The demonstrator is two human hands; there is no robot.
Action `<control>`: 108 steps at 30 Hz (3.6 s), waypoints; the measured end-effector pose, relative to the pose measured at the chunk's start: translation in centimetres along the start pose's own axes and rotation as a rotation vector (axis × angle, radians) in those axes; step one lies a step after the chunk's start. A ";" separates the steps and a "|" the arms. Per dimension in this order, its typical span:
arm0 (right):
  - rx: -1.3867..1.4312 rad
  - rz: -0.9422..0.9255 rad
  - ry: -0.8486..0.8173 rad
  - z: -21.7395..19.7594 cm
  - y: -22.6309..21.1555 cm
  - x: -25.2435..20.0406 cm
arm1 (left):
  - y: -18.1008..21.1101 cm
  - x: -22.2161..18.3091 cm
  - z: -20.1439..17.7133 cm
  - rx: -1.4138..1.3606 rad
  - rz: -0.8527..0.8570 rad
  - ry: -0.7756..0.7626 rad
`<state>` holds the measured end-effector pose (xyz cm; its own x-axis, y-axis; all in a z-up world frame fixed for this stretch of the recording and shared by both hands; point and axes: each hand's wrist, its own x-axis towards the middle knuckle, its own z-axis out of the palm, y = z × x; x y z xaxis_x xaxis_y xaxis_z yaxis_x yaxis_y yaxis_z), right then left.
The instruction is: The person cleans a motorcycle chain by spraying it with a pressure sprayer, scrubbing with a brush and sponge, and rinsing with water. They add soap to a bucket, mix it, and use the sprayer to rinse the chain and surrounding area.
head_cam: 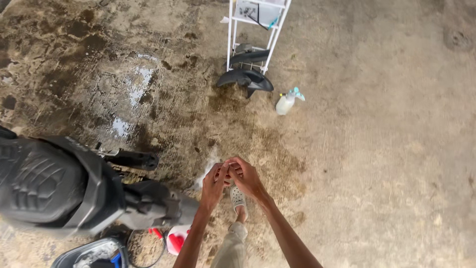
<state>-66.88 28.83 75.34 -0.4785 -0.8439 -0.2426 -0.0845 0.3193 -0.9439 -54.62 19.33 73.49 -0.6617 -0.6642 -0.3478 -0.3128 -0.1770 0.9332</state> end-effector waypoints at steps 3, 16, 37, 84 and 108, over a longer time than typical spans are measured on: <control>0.007 0.066 -0.046 -3.3 0.1 3.9 | 0.0 5.2 1.3 -0.014 0.222 -0.051; -0.092 -0.057 -0.003 -19.3 -7.1 37.1 | 16.5 37.6 5.2 -0.144 0.086 0.068; -0.317 -0.071 0.506 -41.8 -18.8 90.4 | 34.5 95.5 9.5 0.275 0.270 0.102; -0.251 -0.610 -0.552 -27.3 -22.1 75.2 | 30.3 62.0 3.2 0.224 0.287 0.766; -0.236 -0.167 -1.614 -0.5 -6.3 11.9 | 4.6 -5.0 17.9 -0.411 -0.103 1.690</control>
<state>-72.45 17.04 78.49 0.8903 -0.3744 -0.2592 -0.2344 0.1111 -0.9658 -64.93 34.84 77.89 0.8120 -0.5544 -0.1827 0.0519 -0.2432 0.9686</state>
